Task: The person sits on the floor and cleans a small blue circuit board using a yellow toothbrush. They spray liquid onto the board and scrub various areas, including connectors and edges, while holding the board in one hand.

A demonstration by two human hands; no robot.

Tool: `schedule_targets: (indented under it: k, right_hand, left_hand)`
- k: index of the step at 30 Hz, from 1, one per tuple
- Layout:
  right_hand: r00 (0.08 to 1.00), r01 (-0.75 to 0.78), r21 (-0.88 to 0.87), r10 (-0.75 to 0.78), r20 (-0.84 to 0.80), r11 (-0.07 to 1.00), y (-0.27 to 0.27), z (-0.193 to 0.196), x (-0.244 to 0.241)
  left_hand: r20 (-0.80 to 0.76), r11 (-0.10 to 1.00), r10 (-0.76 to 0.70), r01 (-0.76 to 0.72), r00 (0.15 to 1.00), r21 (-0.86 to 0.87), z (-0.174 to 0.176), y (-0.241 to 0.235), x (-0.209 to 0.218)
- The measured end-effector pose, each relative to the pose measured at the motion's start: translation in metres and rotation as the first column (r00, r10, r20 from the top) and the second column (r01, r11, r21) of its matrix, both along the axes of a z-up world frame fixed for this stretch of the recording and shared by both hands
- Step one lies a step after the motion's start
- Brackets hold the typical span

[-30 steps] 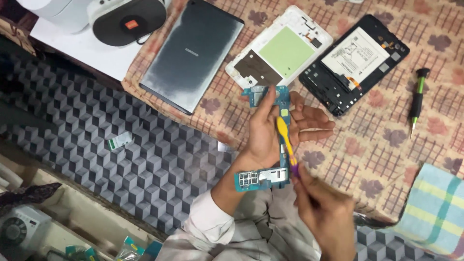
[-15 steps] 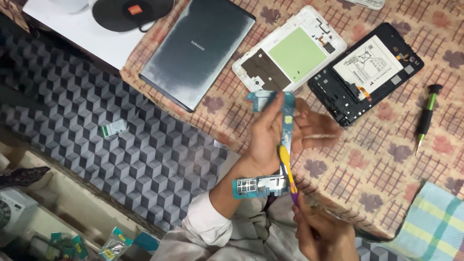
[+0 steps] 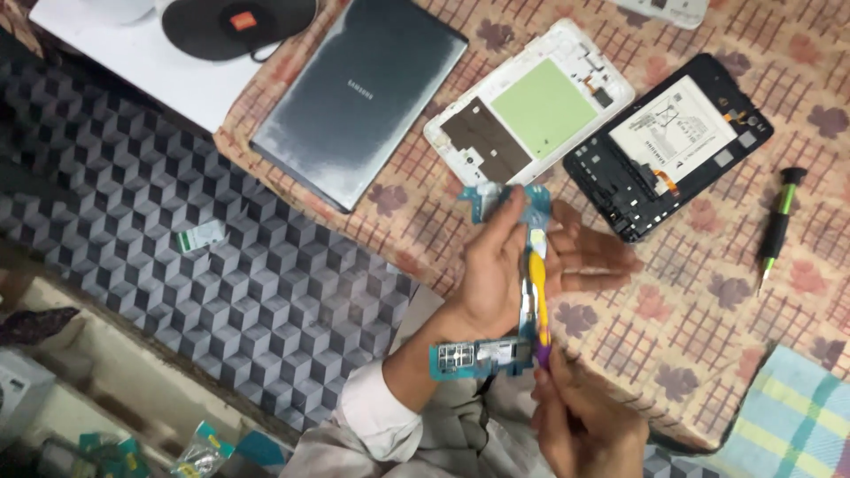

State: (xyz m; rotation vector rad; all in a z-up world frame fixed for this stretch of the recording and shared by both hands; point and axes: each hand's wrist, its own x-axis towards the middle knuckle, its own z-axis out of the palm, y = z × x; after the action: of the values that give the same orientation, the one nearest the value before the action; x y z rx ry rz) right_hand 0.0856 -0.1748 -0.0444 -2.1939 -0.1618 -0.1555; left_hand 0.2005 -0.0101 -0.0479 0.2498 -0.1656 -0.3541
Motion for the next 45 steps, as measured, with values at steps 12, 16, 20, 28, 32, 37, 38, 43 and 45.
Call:
schedule_targets:
  k: [12, 16, 20, 28, 32, 37, 38, 43, 45]
  right_hand:
    - [0.999, -0.051, -0.049, 0.051, 0.01, 0.997, 0.004, 0.006, 0.006]
    - [0.996, 0.085, 0.216, -0.089, 0.009, 0.973, -0.003, 0.012, 0.02]
    - [0.976, 0.153, 0.579, -0.215, 0.039, 0.801, -0.007, 0.025, 0.03]
    - [0.998, 0.039, 0.386, -0.017, -0.061, 0.922, -0.012, 0.017, 0.077]
    - [0.998, -0.026, 0.34, 0.046, -0.051, 0.94, -0.009, 0.003, 0.076]
    - [0.999, 0.023, 0.411, -0.002, -0.05, 0.911, -0.008, 0.002, 0.074]
    - [0.999, 0.031, 0.401, -0.011, -0.053, 0.915, -0.009, 0.002, 0.074]
    - [0.996, 0.016, 0.41, 0.023, -0.09, 0.912, -0.016, 0.004, 0.076]
    - [0.992, 0.01, 0.427, 0.044, -0.118, 0.904, -0.02, 0.006, 0.075]
  left_hand:
    - [0.001, 0.989, -0.046, 0.046, 0.999, -0.14, -0.007, -0.005, 0.004]
    - [0.073, 0.99, -0.069, 0.077, 0.995, -0.115, 0.0, 0.003, 0.004]
    - [0.122, 1.0, 0.016, -0.014, 0.992, -0.016, 0.002, 0.006, -0.001]
    - [0.121, 0.985, 0.07, -0.088, 0.99, 0.148, -0.004, 0.003, -0.004]
    - [0.122, 0.981, -0.073, 0.049, 0.99, 0.188, -0.004, 0.0, -0.007]
    - [0.209, 0.892, -0.279, 0.172, 0.937, 0.419, -0.002, -0.003, -0.006]
    - [0.159, 0.908, -0.284, 0.212, 0.945, 0.362, -0.001, -0.003, -0.006]
    - [0.291, 0.986, -0.167, 0.16, 0.942, 0.051, 0.004, -0.004, -0.011]
    - [0.33, 0.967, -0.161, 0.215, 0.93, -0.134, 0.002, -0.004, -0.006]
